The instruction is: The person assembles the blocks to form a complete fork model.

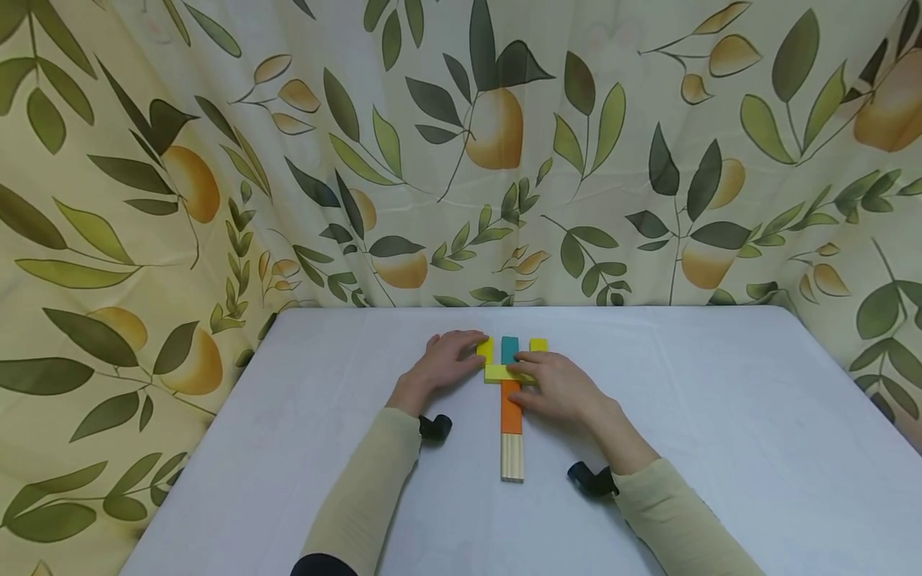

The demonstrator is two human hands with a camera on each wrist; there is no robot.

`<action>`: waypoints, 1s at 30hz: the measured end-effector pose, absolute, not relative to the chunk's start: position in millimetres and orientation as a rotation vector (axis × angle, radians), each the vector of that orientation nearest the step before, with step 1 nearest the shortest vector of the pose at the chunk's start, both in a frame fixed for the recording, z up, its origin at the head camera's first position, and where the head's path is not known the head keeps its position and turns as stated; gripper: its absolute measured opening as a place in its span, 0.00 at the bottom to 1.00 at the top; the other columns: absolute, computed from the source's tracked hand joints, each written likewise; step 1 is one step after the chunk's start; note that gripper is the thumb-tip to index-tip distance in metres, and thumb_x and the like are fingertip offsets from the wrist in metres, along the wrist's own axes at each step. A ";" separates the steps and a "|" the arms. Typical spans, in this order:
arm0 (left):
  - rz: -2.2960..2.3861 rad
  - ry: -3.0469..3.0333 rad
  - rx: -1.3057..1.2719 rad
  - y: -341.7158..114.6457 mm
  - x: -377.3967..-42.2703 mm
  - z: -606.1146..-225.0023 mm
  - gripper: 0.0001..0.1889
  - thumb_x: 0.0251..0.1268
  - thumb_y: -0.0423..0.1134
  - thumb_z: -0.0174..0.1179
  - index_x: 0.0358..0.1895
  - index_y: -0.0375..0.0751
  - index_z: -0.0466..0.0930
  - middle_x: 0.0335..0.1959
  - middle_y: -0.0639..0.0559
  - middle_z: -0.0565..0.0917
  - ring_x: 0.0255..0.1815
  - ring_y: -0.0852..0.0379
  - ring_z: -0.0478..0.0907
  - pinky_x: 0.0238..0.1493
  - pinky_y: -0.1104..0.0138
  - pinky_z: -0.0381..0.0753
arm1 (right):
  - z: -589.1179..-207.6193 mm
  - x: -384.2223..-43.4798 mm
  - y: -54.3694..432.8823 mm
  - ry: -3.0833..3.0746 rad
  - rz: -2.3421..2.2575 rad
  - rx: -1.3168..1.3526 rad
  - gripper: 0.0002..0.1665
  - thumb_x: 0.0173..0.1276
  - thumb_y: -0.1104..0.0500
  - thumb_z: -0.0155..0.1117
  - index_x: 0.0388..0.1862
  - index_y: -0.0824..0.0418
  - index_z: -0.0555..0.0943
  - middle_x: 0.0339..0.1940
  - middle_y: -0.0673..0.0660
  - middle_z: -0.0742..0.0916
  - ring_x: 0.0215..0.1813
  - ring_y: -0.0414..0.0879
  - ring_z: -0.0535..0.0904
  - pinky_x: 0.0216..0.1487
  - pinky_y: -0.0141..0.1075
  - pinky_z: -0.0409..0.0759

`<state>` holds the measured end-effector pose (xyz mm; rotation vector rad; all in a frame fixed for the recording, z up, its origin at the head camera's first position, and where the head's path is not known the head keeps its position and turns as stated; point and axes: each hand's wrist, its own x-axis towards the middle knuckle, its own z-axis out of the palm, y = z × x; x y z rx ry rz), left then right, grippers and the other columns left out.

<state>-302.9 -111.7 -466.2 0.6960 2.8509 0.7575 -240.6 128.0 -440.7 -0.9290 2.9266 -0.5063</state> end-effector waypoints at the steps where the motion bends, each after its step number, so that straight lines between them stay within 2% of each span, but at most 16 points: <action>1: 0.755 2.852 0.698 -111.6 -302.8 -466.0 0.26 0.75 0.52 0.56 0.73 0.54 0.72 0.73 0.57 0.71 0.75 0.53 0.63 0.75 0.44 0.47 | -440.5 -240.5 128.1 2.927 -0.505 -0.930 0.30 0.68 0.46 0.70 0.64 0.59 0.82 0.68 0.63 0.79 0.67 0.62 0.73 0.68 0.58 0.69; 14: 0.751 2.844 0.673 -110.9 -301.7 -465.7 0.27 0.75 0.54 0.55 0.73 0.56 0.71 0.75 0.57 0.68 0.76 0.53 0.60 0.76 0.44 0.44 | -440.8 -241.4 128.0 2.925 -0.505 -0.900 0.30 0.68 0.44 0.69 0.64 0.58 0.82 0.69 0.62 0.78 0.68 0.62 0.72 0.69 0.58 0.68; 30: 0.904 2.840 0.660 -120.1 -289.5 -466.4 0.27 0.75 0.51 0.57 0.73 0.52 0.71 0.75 0.54 0.68 0.77 0.52 0.60 0.75 0.46 0.49 | -439.4 -241.8 127.3 2.938 -0.517 -0.899 0.30 0.68 0.46 0.69 0.65 0.58 0.81 0.67 0.60 0.79 0.68 0.61 0.73 0.70 0.57 0.67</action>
